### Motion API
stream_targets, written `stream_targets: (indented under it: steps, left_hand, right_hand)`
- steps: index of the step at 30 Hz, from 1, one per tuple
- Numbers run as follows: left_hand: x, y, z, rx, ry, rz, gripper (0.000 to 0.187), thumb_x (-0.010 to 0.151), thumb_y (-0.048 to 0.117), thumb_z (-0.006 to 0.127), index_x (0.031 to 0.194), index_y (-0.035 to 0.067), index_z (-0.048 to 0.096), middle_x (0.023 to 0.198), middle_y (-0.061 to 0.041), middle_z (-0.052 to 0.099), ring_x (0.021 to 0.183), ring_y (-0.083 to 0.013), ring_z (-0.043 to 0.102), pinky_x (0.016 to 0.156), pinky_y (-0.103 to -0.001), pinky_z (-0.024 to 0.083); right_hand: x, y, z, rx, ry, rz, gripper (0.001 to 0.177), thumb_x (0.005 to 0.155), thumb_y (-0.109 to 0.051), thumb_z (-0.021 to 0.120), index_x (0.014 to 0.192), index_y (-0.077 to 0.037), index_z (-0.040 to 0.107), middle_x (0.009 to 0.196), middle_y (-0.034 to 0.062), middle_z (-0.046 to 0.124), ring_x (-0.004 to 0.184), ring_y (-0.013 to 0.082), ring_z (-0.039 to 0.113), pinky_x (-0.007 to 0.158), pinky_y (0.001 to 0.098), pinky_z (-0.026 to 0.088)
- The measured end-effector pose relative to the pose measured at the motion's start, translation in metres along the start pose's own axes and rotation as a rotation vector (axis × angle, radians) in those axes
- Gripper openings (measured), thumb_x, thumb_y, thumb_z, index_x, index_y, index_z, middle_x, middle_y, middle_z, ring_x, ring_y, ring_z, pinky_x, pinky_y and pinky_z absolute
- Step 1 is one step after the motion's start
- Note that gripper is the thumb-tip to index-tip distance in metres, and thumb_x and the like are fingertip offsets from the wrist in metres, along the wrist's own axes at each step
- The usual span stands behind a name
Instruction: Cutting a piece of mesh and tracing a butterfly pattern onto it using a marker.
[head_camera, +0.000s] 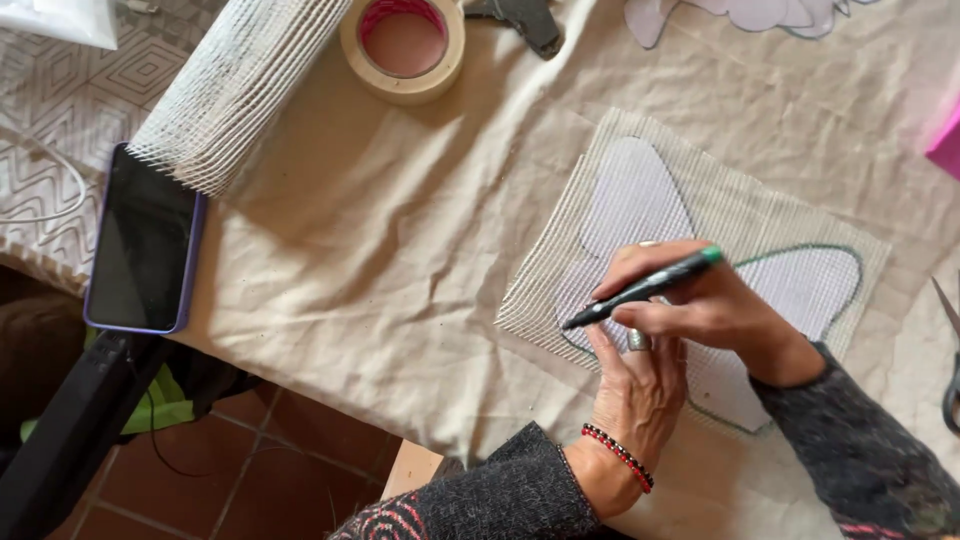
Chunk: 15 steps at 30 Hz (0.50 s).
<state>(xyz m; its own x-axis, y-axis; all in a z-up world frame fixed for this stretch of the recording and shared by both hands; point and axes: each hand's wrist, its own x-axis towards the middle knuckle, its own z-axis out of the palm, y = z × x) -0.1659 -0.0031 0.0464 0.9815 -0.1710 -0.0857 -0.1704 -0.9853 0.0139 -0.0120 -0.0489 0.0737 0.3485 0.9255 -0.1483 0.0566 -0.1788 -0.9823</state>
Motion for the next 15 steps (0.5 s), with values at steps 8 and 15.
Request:
stream_targets:
  steps: [8,15]
  left_hand:
    - [0.003,0.000,0.003,0.010,0.069,-0.072,0.060,0.088,0.030,0.055,0.140,-0.001,0.057,0.137,-0.021,0.054,0.128,-0.0392,0.053,0.096,-0.069,0.046]
    - [0.001,-0.004,0.000,-0.023,0.027,-0.028,0.064,0.087,0.031,0.055,0.142,-0.002,0.054,0.136,-0.021,0.053,0.128,-0.0401,0.053,0.096,-0.071,0.047]
  right_hand:
    - [0.023,0.038,-0.001,-0.079,-0.092,0.232,0.013,0.075,-0.007,0.066,0.085,-0.001,0.069,0.076,0.0035,0.068,0.076,0.0098,0.064,0.068,0.0278,0.055]
    - [0.030,0.027,0.008,-0.181,-0.094,0.273,0.011,0.073,-0.009,0.067,0.080,-0.001,0.069,0.067,0.0013,0.067,0.065,0.0082,0.063,0.059,0.0270,0.054]
